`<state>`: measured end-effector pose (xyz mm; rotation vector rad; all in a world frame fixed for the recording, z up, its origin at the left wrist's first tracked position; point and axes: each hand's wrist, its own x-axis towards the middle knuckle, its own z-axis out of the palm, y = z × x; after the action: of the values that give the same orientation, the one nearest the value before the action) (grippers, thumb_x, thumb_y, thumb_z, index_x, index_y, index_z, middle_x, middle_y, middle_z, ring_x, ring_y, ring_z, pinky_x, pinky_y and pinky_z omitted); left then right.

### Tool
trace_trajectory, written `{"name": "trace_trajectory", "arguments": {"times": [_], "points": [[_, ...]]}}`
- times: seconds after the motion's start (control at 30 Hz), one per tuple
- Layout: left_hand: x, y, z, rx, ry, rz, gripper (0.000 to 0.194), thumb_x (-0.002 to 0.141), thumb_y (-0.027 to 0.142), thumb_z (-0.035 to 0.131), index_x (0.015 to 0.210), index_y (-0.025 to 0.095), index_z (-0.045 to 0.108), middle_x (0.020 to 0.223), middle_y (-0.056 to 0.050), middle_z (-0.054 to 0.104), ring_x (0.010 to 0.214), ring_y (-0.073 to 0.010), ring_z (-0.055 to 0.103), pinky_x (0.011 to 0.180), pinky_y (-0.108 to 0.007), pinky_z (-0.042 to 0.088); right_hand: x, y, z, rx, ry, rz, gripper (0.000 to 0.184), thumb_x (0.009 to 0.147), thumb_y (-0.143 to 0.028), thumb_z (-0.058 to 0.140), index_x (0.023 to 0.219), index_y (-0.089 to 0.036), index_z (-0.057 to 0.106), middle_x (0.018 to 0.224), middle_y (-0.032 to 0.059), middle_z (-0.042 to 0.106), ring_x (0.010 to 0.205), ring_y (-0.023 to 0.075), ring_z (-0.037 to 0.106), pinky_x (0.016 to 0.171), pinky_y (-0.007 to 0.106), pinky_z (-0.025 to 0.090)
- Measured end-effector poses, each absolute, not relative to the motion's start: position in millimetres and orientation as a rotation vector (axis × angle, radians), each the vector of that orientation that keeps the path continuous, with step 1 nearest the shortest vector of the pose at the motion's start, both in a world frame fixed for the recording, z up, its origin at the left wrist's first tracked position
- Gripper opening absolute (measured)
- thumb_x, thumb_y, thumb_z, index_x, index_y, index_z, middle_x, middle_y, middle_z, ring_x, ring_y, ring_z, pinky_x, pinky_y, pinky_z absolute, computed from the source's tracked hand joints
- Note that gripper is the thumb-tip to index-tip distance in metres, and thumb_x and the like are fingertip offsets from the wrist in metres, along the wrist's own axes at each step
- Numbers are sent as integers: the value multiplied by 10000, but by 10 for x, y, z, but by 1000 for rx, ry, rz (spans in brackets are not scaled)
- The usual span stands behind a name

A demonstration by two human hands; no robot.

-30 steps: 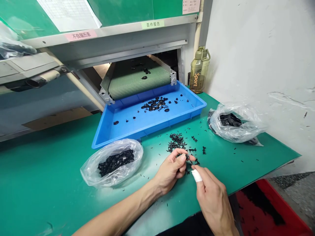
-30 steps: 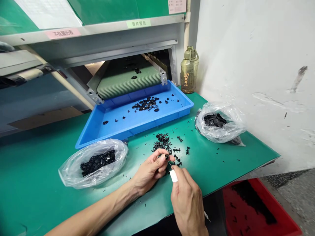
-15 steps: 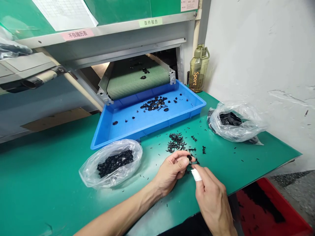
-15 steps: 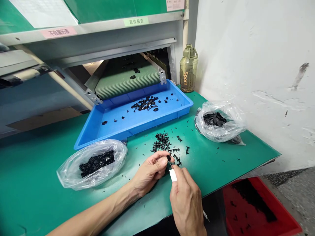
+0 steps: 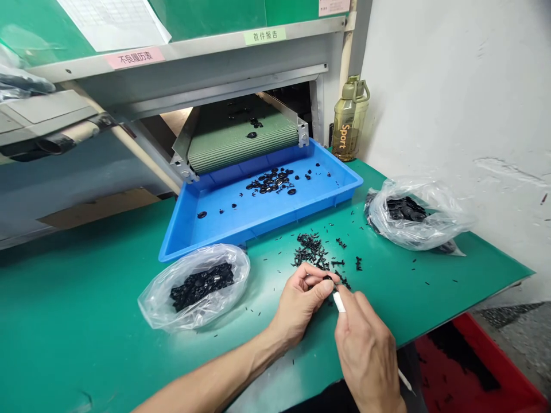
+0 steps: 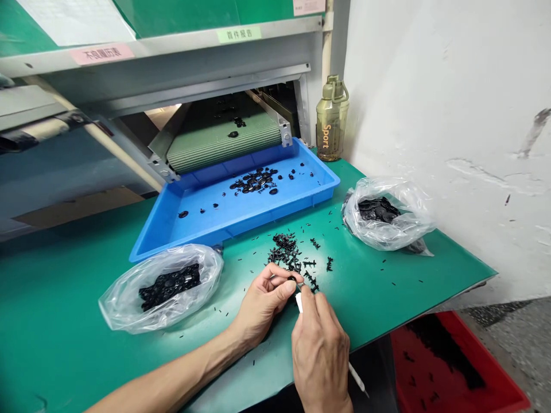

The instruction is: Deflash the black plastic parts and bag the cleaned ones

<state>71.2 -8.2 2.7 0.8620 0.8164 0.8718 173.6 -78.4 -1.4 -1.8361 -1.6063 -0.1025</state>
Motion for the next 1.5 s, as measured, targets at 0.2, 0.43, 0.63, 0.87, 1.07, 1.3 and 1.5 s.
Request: {"name": "trace_trajectory", "arguments": {"times": [0.2,0.43,0.63,0.87,1.07,1.3,1.5], "points": [[669,-45,-1,977,842,909,279,761,346,753,850,163,562,878,-51,705,635,-88,552,626,-224,411,1881,-666,1,-1757,-1541,418,319,871,-160,337,862,-204,653,669,23,645,552,143,555,530,232,389],[657,-26,73,1299,937,851,193,914,359,546,966,174,531,997,-73,675,872,-160,591,806,-283,430,2060,-562,69,-1810,-1555,777,276,857,-221,342,673,-216,548,506,-33,499,440,117,408,422,223,283],[582,38,154,1848,1038,815,242,972,318,411,1051,205,610,953,-50,621,844,-163,536,774,-268,391,2054,-595,-76,-1933,-1579,301,352,890,-212,331,1017,-210,659,831,59,726,679,201,655,559,266,422],[235,20,407,1896,1360,880,254,965,354,388,937,186,577,771,-3,547,703,-140,482,667,-253,371,2260,-652,-299,-1909,-1595,213,358,886,-322,369,981,-228,702,730,57,729,557,209,650,526,274,466],[-581,38,730,1830,1785,1079,209,881,358,490,784,182,549,755,17,578,709,-140,522,670,-243,409,2319,-627,-341,-1956,-1660,357,345,870,-357,398,996,-254,702,657,32,705,441,191,585,443,261,435],[-619,123,649,2121,1749,961,234,915,333,460,899,182,639,879,-24,666,793,-165,589,752,-279,454,2219,-644,-277,-1889,-1586,294,360,884,-338,368,999,-233,693,833,59,746,678,223,694,555,264,496],[143,554,286,2530,1233,641,256,954,207,407,1107,198,613,1036,-60,642,951,-182,568,849,-317,467,2181,-645,-254,-1904,-1488,244,352,910,-331,370,997,-224,693,809,50,746,670,222,697,544,268,493]]}}
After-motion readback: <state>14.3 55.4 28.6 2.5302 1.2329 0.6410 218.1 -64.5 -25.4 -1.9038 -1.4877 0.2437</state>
